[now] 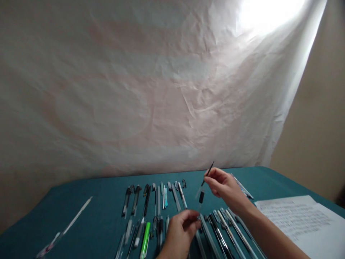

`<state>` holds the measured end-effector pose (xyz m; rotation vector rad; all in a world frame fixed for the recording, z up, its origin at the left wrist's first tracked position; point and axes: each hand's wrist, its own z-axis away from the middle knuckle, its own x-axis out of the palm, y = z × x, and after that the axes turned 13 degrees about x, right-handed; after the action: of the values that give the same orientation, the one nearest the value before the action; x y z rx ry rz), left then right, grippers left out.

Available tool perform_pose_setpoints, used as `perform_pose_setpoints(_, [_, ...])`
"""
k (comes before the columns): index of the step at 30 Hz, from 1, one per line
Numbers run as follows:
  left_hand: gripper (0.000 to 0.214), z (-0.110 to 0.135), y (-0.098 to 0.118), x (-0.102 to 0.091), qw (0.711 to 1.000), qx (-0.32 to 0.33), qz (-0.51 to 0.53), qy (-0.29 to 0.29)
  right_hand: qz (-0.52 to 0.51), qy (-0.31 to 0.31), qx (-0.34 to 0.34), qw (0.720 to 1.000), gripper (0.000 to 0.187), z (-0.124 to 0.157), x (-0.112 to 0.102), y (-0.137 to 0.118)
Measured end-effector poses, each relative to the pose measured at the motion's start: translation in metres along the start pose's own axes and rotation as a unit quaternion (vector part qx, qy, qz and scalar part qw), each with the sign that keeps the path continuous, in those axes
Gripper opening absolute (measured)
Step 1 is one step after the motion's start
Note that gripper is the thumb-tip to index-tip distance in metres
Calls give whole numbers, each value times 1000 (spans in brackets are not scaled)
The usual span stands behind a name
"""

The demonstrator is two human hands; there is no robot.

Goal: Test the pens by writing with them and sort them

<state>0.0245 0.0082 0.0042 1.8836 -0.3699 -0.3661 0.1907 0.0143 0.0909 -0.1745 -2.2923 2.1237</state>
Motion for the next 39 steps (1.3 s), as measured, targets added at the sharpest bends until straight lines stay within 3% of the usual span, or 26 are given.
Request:
perform_pose_setpoints(7, [22,2,-1,1,1000,18,-6,-2,-30,46,-17,998,26,0,-25,-10])
perform_pose_setpoints(28, [21,3,-1,-2,996,52,-64,-35,56,33,-43,997,24,3,-30,-12])
perform_pose_setpoints(34, [20,2,0,-2,997,46,-49,-22,81,7,-30,996,25,5,-21,-10])
perform_pose_setpoints(39, [20,2,0,-1,999,34,-33,-1,143,-67,8,987,29,3,-17,-5])
